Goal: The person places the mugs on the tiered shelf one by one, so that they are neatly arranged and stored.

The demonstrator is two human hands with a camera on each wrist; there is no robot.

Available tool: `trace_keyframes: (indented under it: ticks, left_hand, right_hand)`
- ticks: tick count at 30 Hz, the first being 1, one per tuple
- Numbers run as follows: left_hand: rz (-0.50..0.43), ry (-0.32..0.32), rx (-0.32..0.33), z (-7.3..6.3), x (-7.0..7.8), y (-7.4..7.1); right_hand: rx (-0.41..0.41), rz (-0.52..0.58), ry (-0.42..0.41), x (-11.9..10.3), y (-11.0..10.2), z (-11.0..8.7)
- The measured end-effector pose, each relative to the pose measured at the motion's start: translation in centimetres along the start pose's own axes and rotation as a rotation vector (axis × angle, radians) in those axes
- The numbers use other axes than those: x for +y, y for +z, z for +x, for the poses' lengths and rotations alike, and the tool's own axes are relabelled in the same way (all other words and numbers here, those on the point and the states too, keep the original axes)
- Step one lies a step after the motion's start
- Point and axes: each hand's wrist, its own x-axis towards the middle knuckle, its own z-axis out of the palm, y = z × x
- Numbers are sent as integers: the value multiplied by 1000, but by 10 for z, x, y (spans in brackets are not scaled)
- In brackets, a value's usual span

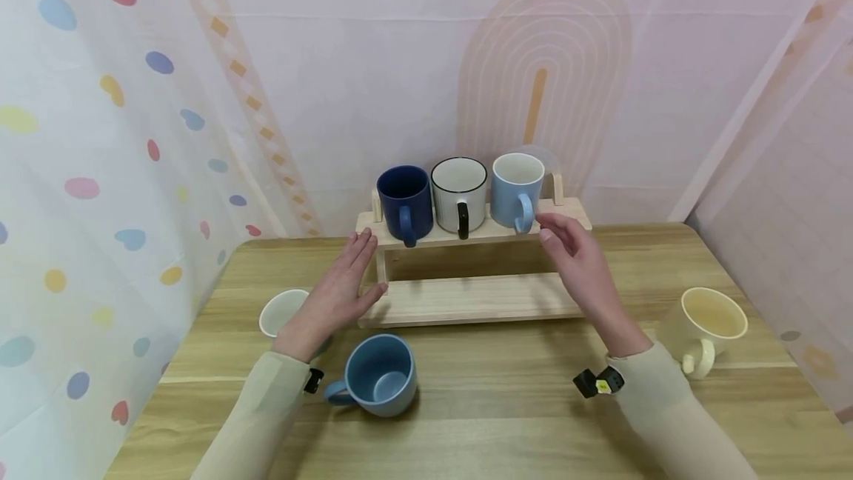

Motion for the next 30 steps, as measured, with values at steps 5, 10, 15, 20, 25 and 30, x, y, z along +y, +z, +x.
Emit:
trace_keyframes:
  ticks: [5,10,15,20,25,30]
  left_hand:
    - [5,-5,0,0,0,0]
    - [1,-3,-1,0,-1,1]
    - [-1,3,0,1,-1,1]
    - [-1,-2,-5,0,-1,1]
    - [0,-5,-6,0,-1,2]
    - [-8,1,4,0,-1,2]
  right_hand:
    - [12,-75,-39,-2,-8,-14]
    - [29,-101,-70,-4,-18,-28]
    - [60,-105,-106,-6,-30,-41]
    - [81,-164,-115,-7,-45,-54]
    - [102,-238,-121,-6,-60,-67]
    - [116,-282,-107,-4,-74,-78]
